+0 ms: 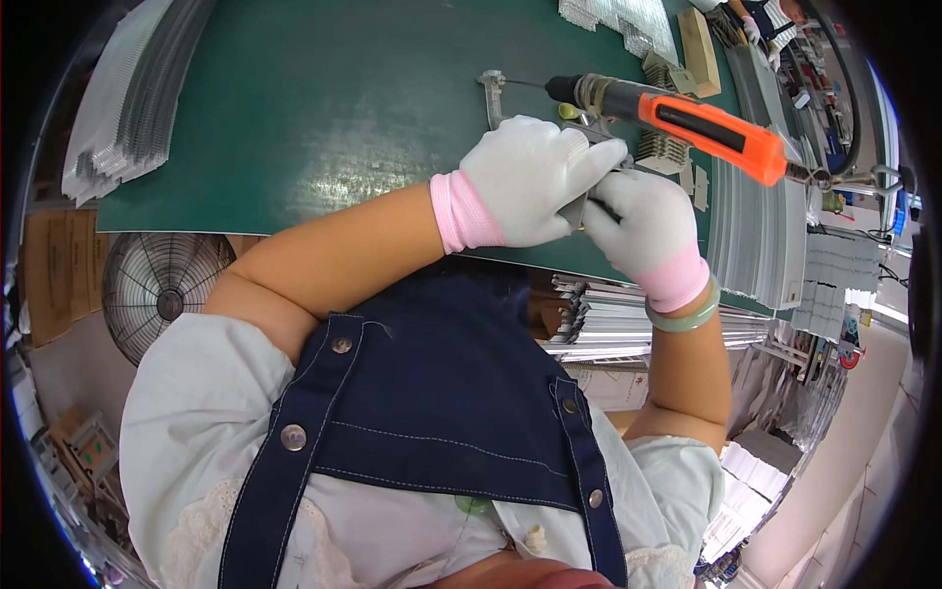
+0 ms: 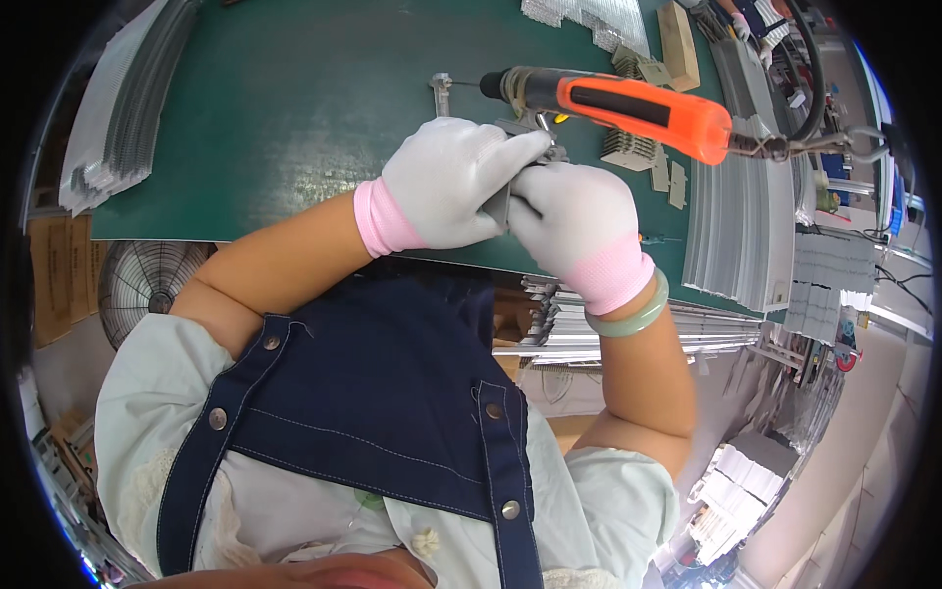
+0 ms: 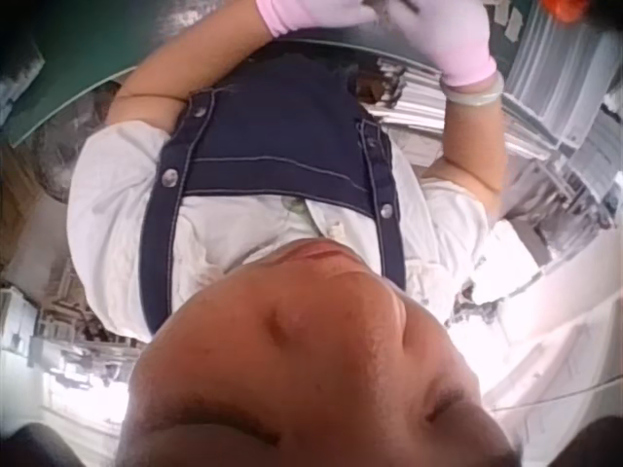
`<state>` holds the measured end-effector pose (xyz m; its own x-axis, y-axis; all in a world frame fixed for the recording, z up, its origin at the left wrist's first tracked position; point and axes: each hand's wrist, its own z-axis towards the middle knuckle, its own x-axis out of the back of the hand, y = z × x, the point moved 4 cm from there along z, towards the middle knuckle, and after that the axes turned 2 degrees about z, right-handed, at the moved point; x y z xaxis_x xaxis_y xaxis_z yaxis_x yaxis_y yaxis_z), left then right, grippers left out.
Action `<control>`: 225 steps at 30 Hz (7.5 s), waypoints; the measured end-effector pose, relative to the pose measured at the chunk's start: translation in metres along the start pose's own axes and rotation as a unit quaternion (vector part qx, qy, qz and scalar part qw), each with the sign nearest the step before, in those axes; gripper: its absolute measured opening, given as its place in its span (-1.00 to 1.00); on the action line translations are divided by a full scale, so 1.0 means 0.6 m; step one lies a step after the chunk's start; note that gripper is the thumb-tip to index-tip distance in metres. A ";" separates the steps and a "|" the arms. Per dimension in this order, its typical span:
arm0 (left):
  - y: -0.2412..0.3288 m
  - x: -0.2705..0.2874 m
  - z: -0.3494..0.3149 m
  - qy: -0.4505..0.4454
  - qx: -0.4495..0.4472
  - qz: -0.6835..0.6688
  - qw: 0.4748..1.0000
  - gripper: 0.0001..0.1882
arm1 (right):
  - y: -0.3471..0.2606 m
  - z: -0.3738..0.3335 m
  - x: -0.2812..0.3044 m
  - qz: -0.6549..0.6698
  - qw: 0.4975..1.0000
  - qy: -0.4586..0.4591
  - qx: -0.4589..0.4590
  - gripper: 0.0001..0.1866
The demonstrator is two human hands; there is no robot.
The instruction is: The person assembles a small metal component by inserting a screw into a metal housing and tightening it with a screwdriver. They then use a power drill to secure the assembly further. The process involves repeated handling and inspection of the metal part on a green workbench.
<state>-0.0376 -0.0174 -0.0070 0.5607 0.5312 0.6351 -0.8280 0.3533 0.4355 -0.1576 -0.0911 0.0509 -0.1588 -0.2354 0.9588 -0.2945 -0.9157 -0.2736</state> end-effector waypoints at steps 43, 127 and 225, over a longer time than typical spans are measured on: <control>-0.012 0.028 0.005 0.050 0.002 0.001 0.999 -0.19 | -0.017 -0.049 -0.009 0.100 0.962 0.249 -0.041 -0.82; -0.001 0.020 0.013 0.018 -0.005 -0.009 1.000 -0.23 | -0.020 -0.085 0.009 -0.072 0.979 0.188 0.006 -0.68; 0.008 0.020 0.015 0.031 -0.005 -0.020 0.999 -0.22 | -0.031 -0.104 -0.015 0.032 0.943 0.330 -0.030 -0.73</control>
<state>-0.0348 -0.0160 0.0086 0.5921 0.5636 0.5759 -0.8051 0.3835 0.4525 -0.2098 -0.0515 0.0424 -0.7238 -0.0184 0.6898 -0.3134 -0.8819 -0.3523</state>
